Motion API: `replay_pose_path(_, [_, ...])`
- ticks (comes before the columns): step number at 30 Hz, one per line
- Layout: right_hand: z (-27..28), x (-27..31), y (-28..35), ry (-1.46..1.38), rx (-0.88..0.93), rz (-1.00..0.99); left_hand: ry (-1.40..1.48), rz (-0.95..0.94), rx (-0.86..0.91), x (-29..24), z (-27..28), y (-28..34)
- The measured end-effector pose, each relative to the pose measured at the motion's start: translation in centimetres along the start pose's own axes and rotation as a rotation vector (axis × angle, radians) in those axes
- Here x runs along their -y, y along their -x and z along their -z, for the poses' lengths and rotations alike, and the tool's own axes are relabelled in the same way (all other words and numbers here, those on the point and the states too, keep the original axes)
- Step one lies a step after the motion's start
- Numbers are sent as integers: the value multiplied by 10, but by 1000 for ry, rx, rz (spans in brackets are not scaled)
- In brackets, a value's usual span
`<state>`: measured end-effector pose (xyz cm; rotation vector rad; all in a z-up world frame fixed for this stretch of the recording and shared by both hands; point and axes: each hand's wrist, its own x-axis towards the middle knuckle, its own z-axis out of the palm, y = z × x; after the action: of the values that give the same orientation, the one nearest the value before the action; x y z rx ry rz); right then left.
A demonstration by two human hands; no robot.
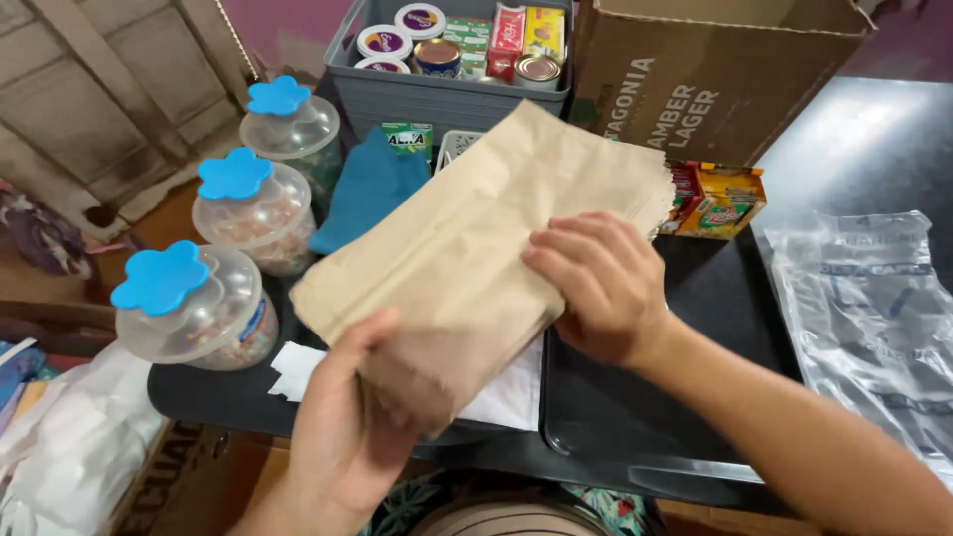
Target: Organizing and stacking paper and plastic bags on a tray
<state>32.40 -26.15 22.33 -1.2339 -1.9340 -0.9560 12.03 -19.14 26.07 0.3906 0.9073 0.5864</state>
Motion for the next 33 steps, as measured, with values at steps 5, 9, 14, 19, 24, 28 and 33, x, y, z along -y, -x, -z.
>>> replay_pose_path(5, [2, -26, -13, -325, 22, -595, 43, -519, 818, -1, 24, -45])
replay_pose_path(9, [4, -29, -33, -1019, -275, -1500, -351, -930, 498, 13, 38, -108])
replay_pose_path(14, [12, -29, 5, -1251, -181, -1941, -195, -71, 517, 66, 18, -127])
replay_pose_path(19, [39, -29, 76, -1140, -127, -2185, -668, -360, 800, 112, 17, -109])
replay_pose_path(24, [56, -41, 151, -1116, -174, -2286, -903, -241, 846, 151, 5, -119])
replay_pose_path(28, [49, -48, 163, -1061, -167, -2300, -987, -308, 862, 167, 4, -131])
replay_pose_path(33, [36, -57, 177, -550, 323, -2049, -1206, -500, 904, 161, -4, -120])
